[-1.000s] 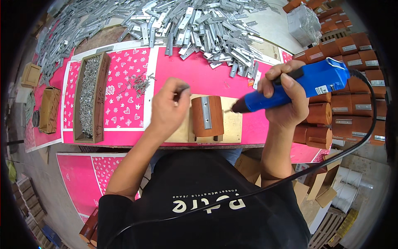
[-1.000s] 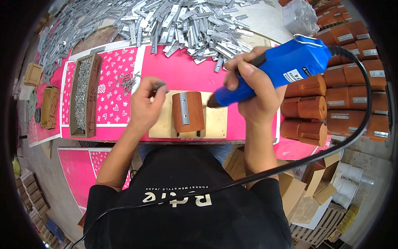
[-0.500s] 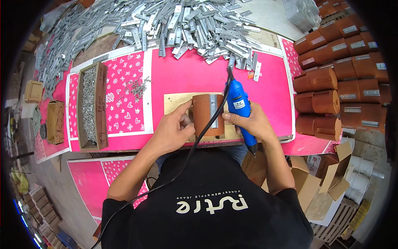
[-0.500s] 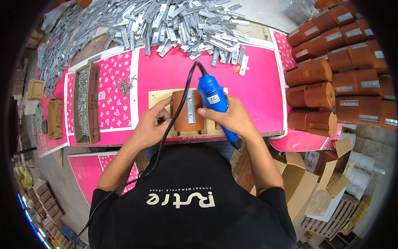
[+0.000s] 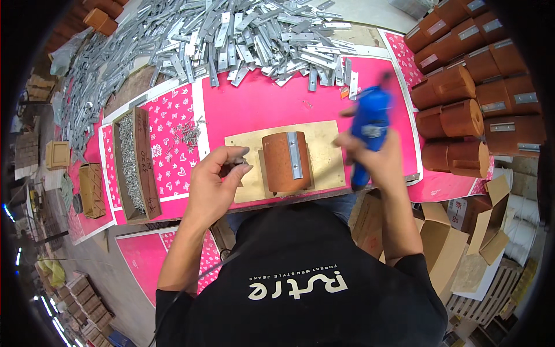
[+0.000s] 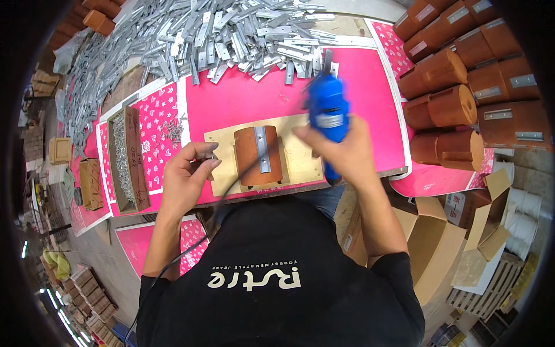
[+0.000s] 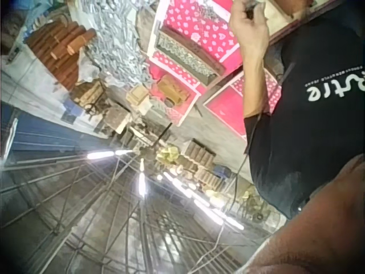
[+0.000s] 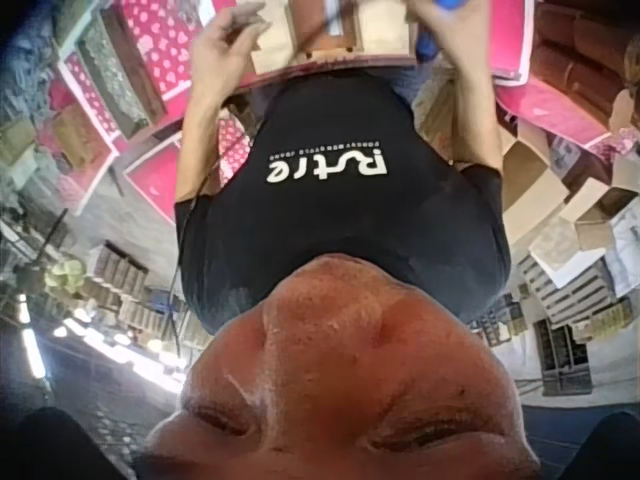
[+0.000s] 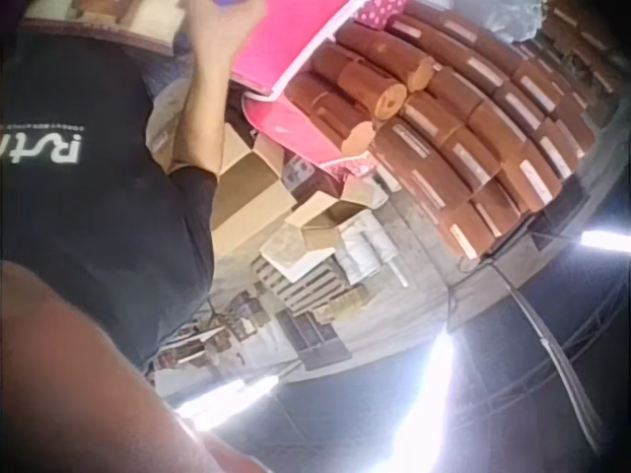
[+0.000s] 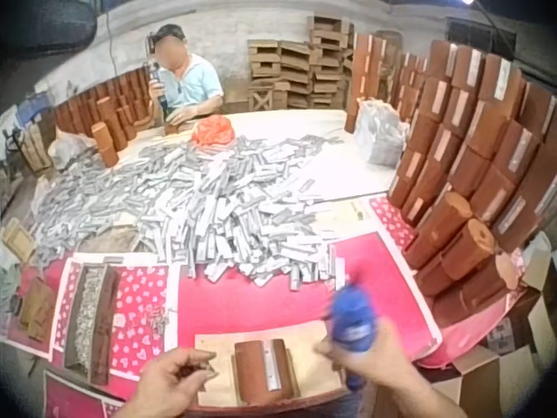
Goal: The recorder is assembling metal brackets onto curved wooden blocks using an electric screwdriver.
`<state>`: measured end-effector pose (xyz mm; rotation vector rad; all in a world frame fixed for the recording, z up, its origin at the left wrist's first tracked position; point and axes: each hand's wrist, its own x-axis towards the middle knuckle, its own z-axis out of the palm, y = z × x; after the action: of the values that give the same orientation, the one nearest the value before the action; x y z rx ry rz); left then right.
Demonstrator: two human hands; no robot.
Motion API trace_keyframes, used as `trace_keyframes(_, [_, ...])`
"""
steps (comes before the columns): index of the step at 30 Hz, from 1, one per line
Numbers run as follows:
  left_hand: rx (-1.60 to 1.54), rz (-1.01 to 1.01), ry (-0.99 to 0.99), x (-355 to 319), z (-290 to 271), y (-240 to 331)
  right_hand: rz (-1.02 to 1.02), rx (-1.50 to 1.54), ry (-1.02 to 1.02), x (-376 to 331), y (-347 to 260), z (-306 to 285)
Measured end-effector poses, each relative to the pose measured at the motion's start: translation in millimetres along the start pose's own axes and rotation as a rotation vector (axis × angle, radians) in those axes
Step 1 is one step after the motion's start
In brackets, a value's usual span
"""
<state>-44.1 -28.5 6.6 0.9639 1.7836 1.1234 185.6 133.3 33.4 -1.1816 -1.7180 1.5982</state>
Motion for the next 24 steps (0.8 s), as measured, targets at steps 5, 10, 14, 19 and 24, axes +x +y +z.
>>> trace_keyframes(5, [0.334,0.423,0.061,4.9,20.8,26.4,-0.677,0.737,0.027,2.1,-28.7,-15.9])
trace_keyframes(10, [0.351,0.571,0.068,11.9,46.7,32.7,-0.876,0.883,-0.166,4.0,-46.3,-14.0])
trace_keyframes(14, [0.291,0.541,0.052,13.6,51.7,32.7,-0.856,0.903,-0.227,11.2,-45.7,-10.3])
trace_keyframes(19, [0.225,0.443,0.038,13.1,51.1,29.7,-0.799,0.936,-0.220,16.3,-46.5,-5.7])
trace_keyframes(24, [0.226,0.456,0.036,16.2,49.3,27.7,-0.792,0.938,-0.212,17.2,-48.7,-3.5])
